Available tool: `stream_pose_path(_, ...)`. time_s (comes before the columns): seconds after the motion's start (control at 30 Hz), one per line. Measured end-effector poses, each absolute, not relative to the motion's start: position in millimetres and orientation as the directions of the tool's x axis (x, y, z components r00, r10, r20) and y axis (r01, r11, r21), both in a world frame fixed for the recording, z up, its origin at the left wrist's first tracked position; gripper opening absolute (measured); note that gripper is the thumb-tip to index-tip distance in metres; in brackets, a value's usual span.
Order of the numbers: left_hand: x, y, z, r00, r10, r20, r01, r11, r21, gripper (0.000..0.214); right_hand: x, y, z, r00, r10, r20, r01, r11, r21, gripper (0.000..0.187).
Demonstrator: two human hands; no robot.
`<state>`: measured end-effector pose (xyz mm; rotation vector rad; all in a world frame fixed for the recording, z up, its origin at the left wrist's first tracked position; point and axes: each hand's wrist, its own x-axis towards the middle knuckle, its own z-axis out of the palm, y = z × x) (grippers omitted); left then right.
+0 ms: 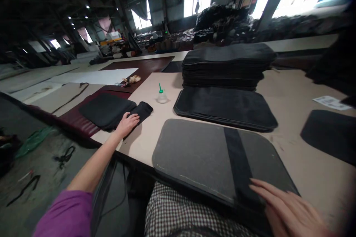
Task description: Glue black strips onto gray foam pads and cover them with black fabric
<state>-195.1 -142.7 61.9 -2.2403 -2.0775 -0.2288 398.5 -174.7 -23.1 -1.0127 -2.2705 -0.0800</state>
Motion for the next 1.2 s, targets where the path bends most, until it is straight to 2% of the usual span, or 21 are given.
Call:
stream_pose_path(0.17, -200.5, -148.2, 60.8, -0.026, 0.955, 0.294, 0.989, -0.018, 0.146, 0.020, 374.2, -172.9, -3.5, -0.621, 0.539, 0.569, 0.594, 0.797, -0.108, 0.037)
stream_pose_path(0.23, -200.1, -146.2, 71.7, -0.105, 0.913, 0.393, 0.977, 0.021, 0.213, 0.020, 361.5, -174.3, 9.6, -0.612, 0.542, 0.576, 0.566, 0.809, -0.160, 0.036)
stream_pose_path(0.37, -178.0, -150.4, 106.6, -0.236, 0.809, 0.538, 0.927, 0.021, 0.375, 0.040, 332.1, -177.4, 40.2, -0.565, 0.564, 0.602, 0.485, 0.818, -0.310, 0.034)
stream_pose_path(0.43, -150.7, -157.1, 124.3, -0.301, 0.798, 0.521, 0.814, -0.069, 0.577, 0.042, 315.7, -177.7, 55.5, -0.563, 0.545, 0.621, 0.417, 0.836, -0.356, 0.036)
stream_pose_path(0.5, -115.2, -165.5, 137.5, -0.334, 0.842, 0.423, 0.583, -0.169, 0.795, 0.039, 299.1, -177.1, 69.9, -0.562, 0.526, 0.638, 0.354, 0.850, -0.390, 0.039)
stream_pose_path(0.6, -58.4, -179.3, 144.7, -0.250, 0.945, 0.213, 0.226, -0.157, 0.961, 0.031, 279.0, -175.2, 88.4, -0.534, 0.541, 0.650, 0.312, 0.841, -0.442, 0.049)
stream_pose_path(0.7, -10.3, -192.6, 137.1, -0.100, 0.995, -0.005, -0.024, 0.002, 1.000, 0.023, 272.8, -174.3, 100.5, -0.477, 0.596, 0.646, 0.311, 0.802, -0.510, 0.065)
stream_pose_path(0.8, 24.6, -204.0, 119.5, 0.047, 0.985, -0.167, -0.129, 0.172, 0.977, 0.023, 279.3, -177.1, 103.5, -0.577, 0.551, 0.602, 0.239, 0.820, -0.521, 0.071)
stream_pose_path(0.83, 33.6, -207.2, 112.7, 0.098, 0.974, -0.203, -0.136, 0.215, 0.967, 0.024, 282.4, -178.6, 102.4, -0.633, 0.506, 0.586, 0.202, 0.839, -0.506, 0.067)
stream_pose_path(0.9, 47.6, -212.2, 99.6, 0.182, 0.954, -0.240, -0.124, 0.264, 0.956, 0.024, 287.2, -181.7, 97.4, -0.699, 0.427, 0.574, 0.141, 0.869, -0.475, 0.047)
stream_pose_path(1.0, 58.2, -215.3, 85.9, 0.230, 0.941, -0.250, -0.105, 0.279, 0.955, 0.024, 288.7, -184.7, 87.8, -0.681, 0.423, 0.598, 0.116, 0.869, -0.482, 0.016)
stream_pose_path(1.1, 57.4, -213.4, 83.0, 0.191, 0.950, -0.246, -0.128, 0.273, 0.953, 0.025, 286.4, -185.3, 82.9, -0.597, 0.567, 0.568, 0.140, 0.771, -0.621, 0.012)
stream_pose_path(1.2, 50.9, -207.9, 89.0, 0.128, 0.968, -0.214, -0.136, 0.230, 0.964, 0.026, 286.1, -182.8, 82.8, -0.424, 0.808, 0.410, 0.182, 0.519, -0.835, 0.013)
